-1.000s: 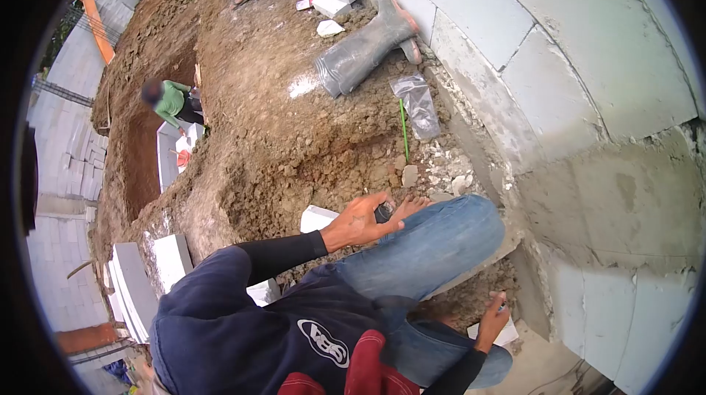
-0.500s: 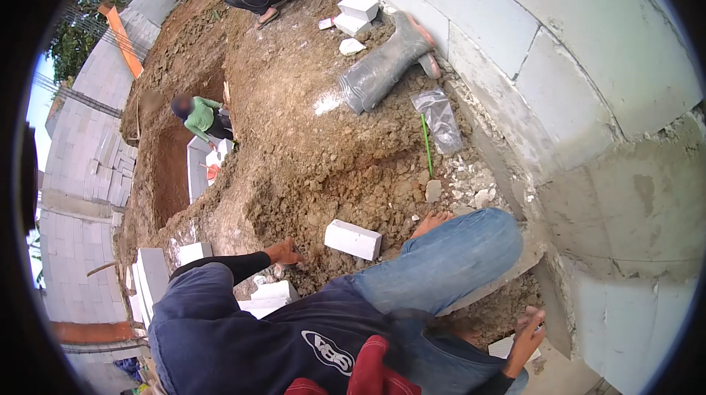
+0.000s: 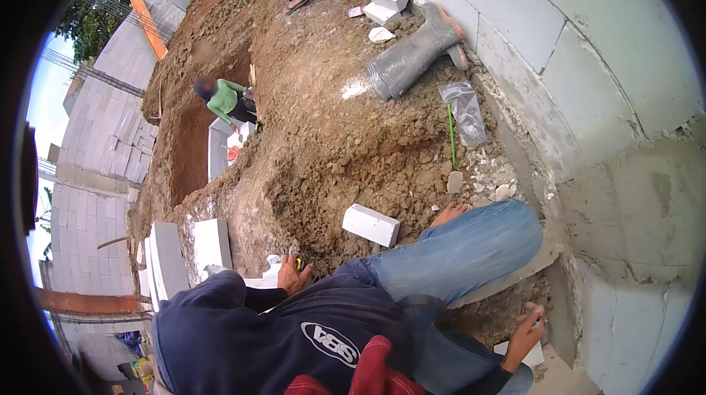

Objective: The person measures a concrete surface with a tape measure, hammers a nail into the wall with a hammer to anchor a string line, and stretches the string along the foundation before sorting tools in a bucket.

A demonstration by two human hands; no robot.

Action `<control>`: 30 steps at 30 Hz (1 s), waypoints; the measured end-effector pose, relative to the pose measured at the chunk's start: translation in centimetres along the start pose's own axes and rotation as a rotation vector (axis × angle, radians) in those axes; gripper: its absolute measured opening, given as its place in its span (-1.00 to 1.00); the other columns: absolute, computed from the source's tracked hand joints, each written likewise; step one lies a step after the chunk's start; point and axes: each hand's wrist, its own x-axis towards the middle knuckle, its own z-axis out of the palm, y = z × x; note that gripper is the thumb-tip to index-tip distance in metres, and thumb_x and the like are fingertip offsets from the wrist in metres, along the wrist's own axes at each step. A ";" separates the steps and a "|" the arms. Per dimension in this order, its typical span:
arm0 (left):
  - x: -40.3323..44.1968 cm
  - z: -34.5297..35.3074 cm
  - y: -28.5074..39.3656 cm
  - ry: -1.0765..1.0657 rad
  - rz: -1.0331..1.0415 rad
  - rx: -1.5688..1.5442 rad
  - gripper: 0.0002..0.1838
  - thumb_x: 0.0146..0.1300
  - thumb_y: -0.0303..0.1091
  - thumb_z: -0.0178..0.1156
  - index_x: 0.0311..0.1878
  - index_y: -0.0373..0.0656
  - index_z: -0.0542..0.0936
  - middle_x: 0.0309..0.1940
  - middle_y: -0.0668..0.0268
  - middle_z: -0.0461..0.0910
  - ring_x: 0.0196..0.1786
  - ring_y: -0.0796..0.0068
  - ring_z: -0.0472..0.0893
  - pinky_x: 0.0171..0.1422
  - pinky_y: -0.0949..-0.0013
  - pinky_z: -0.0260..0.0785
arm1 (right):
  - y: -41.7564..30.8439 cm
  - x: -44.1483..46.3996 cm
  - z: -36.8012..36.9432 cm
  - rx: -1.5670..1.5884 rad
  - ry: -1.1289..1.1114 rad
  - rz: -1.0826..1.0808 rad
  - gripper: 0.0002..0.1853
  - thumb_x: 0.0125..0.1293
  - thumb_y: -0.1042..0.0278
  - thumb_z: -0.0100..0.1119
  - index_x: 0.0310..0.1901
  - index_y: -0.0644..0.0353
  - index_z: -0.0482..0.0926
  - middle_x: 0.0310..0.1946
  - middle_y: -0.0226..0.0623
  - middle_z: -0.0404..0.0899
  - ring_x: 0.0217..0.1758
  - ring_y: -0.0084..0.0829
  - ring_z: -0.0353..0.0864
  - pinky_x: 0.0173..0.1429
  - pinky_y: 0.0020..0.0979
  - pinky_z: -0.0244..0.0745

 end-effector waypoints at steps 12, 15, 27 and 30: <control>2.5 1.2 2.6 0.091 -0.036 -0.030 -0.38 0.27 0.12 0.33 0.19 -0.16 0.51 0.04 -0.03 0.55 0.05 -0.16 0.63 0.08 -0.07 0.51 | 3.2 0.4 0.7 -0.100 0.044 -0.003 -0.35 0.62 -0.23 -0.09 -0.04 0.32 0.70 -0.50 -0.37 0.50 -0.41 -0.47 0.46 -0.22 -0.32 0.34; 2.4 0.9 2.7 -0.027 -0.068 -0.016 -0.36 0.26 0.16 0.32 0.20 -0.15 0.50 0.05 -0.02 0.55 0.07 -0.15 0.63 0.09 -0.09 0.50 | 2.8 0.1 0.7 -0.125 0.015 0.018 -0.35 0.62 -0.21 -0.06 -0.05 0.35 0.70 -0.48 -0.32 0.54 -0.38 -0.41 0.50 -0.19 -0.26 0.40; 4.5 1.1 3.1 -0.028 -0.039 -0.076 -0.37 0.30 0.15 0.26 0.17 -0.22 0.54 0.06 -0.08 0.60 0.10 -0.13 0.63 0.17 -0.06 0.47 | -0.9 -0.8 0.4 -0.057 0.017 0.106 -0.39 0.64 -0.18 -0.10 0.01 0.32 0.66 -0.56 -0.35 0.41 -0.49 -0.47 0.43 -0.33 -0.30 0.33; 8.4 -1.1 11.2 -0.023 0.093 -0.375 -0.41 0.30 0.10 0.27 0.13 -0.25 0.57 -0.01 -0.09 0.63 0.06 -0.07 0.63 0.19 0.03 0.45 | 1.7 0.1 0.5 -0.109 0.054 -0.068 -0.43 0.66 -0.12 -0.11 0.02 0.31 0.65 -0.58 -0.35 0.39 -0.52 -0.50 0.39 -0.38 -0.32 0.28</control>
